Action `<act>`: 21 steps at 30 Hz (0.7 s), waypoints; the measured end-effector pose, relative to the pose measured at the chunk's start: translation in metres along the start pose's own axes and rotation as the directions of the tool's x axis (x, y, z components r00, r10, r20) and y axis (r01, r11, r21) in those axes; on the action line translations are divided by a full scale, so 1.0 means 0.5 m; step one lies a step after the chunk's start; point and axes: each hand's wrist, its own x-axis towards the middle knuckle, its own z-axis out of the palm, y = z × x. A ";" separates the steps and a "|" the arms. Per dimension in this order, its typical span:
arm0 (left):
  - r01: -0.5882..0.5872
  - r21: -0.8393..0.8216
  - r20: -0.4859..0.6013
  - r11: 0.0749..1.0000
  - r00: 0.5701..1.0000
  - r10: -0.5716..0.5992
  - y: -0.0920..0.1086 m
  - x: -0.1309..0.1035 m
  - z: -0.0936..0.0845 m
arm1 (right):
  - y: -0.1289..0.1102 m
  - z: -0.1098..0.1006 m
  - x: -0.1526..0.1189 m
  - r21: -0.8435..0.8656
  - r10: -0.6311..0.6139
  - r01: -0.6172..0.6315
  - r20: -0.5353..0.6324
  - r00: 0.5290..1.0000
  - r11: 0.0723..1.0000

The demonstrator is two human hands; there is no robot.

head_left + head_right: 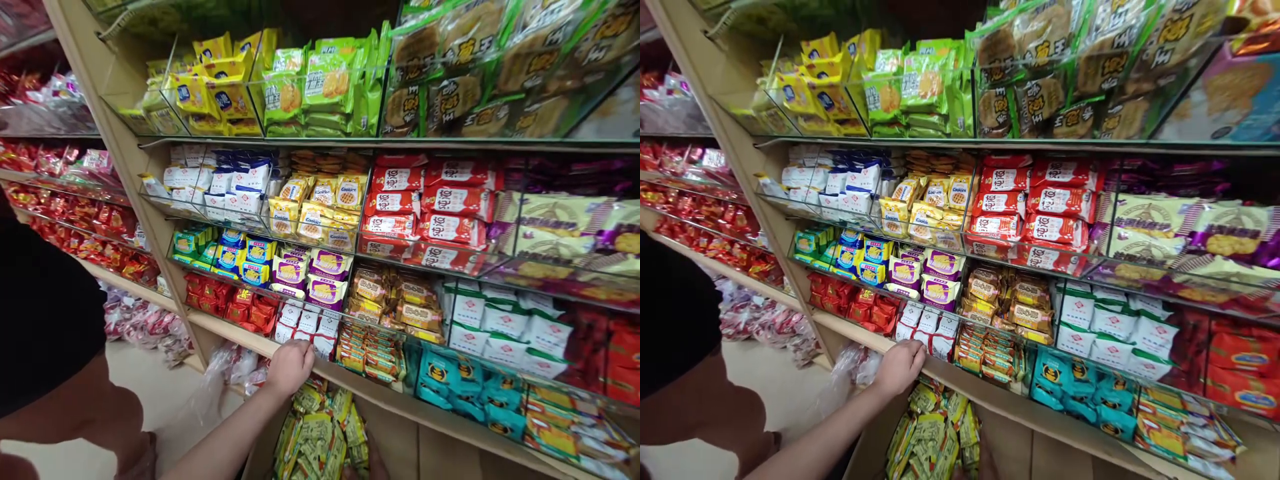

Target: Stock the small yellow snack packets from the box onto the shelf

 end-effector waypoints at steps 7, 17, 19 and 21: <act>-0.039 -0.088 -0.063 0.995 0.997 0.034 0.005 -0.012 -0.013 | -0.036 -0.027 0.018 0.114 0.179 -0.185 0.062 0.982 0.976; -0.499 -0.345 -0.124 0.795 0.864 0.488 0.058 -0.217 0.035 | -0.071 0.006 0.054 0.133 0.208 -0.199 -0.051 0.977 0.971; -0.459 -0.439 -0.149 0.773 0.885 0.441 0.064 -0.234 0.071 | -0.063 -0.001 0.063 0.117 0.258 -0.252 -0.040 0.965 0.961; -0.361 -0.558 -0.144 0.747 0.929 0.342 0.068 -0.242 0.100 | -0.055 -0.018 0.065 0.146 0.292 -0.280 -0.069 0.954 0.949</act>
